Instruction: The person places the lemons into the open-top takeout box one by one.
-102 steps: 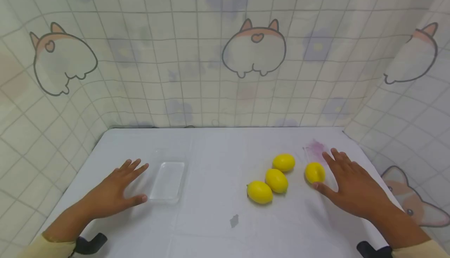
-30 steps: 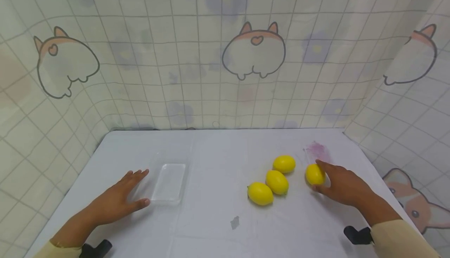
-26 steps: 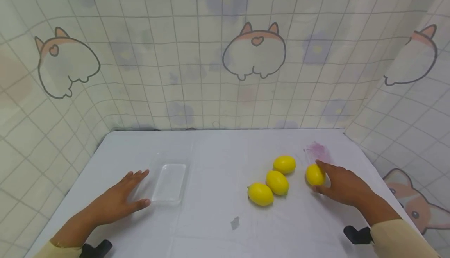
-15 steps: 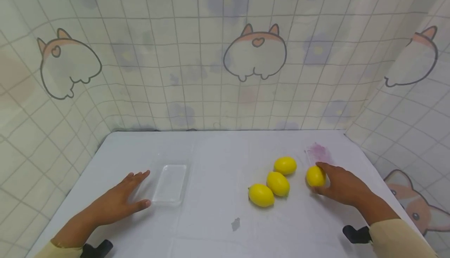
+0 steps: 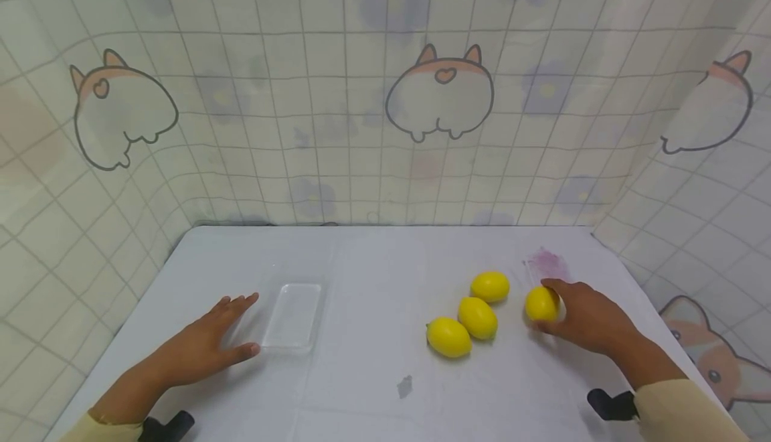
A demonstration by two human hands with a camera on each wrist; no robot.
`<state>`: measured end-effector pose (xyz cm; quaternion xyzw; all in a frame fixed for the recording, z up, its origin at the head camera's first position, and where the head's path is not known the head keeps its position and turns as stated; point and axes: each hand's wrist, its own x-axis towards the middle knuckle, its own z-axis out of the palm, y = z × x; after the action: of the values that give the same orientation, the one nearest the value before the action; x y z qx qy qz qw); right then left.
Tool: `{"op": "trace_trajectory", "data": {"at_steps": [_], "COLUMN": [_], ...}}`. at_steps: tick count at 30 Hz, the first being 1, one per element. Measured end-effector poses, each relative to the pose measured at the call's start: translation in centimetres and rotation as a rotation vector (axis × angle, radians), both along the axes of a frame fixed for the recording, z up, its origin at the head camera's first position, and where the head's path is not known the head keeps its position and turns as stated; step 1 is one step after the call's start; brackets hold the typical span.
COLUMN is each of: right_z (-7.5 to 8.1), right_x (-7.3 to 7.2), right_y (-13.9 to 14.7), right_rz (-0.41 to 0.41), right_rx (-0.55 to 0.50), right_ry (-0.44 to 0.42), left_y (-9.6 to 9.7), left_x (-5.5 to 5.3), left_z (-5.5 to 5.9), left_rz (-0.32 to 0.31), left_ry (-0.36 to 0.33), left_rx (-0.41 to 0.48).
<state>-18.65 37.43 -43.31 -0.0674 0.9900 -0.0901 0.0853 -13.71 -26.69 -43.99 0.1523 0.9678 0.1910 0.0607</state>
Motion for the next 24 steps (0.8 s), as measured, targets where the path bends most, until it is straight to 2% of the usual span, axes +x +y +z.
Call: {"op": "trace_trajectory", "data": {"at_steps": [11, 19, 24], "right_z": [1.9, 3.6, 4.1], "right_x": [0.1, 0.1, 0.2], "right_y": [-1.6, -3.1, -4.3], "right_rz": [0.042, 0.077, 0.089], "right_rx": [0.01, 0.012, 0.002], "right_ry": [0.059, 0.092, 0.102], "left_y": [-0.1, -0.1, -0.2], "left_x": [-0.2, -0.3, -0.4], "left_z": [0.0, -0.1, -0.7], "left_rz": [0.003, 0.016, 0.005], "left_ry": [0.017, -0.017, 0.029], "left_rx": [-0.031, -0.013, -0.007]}}
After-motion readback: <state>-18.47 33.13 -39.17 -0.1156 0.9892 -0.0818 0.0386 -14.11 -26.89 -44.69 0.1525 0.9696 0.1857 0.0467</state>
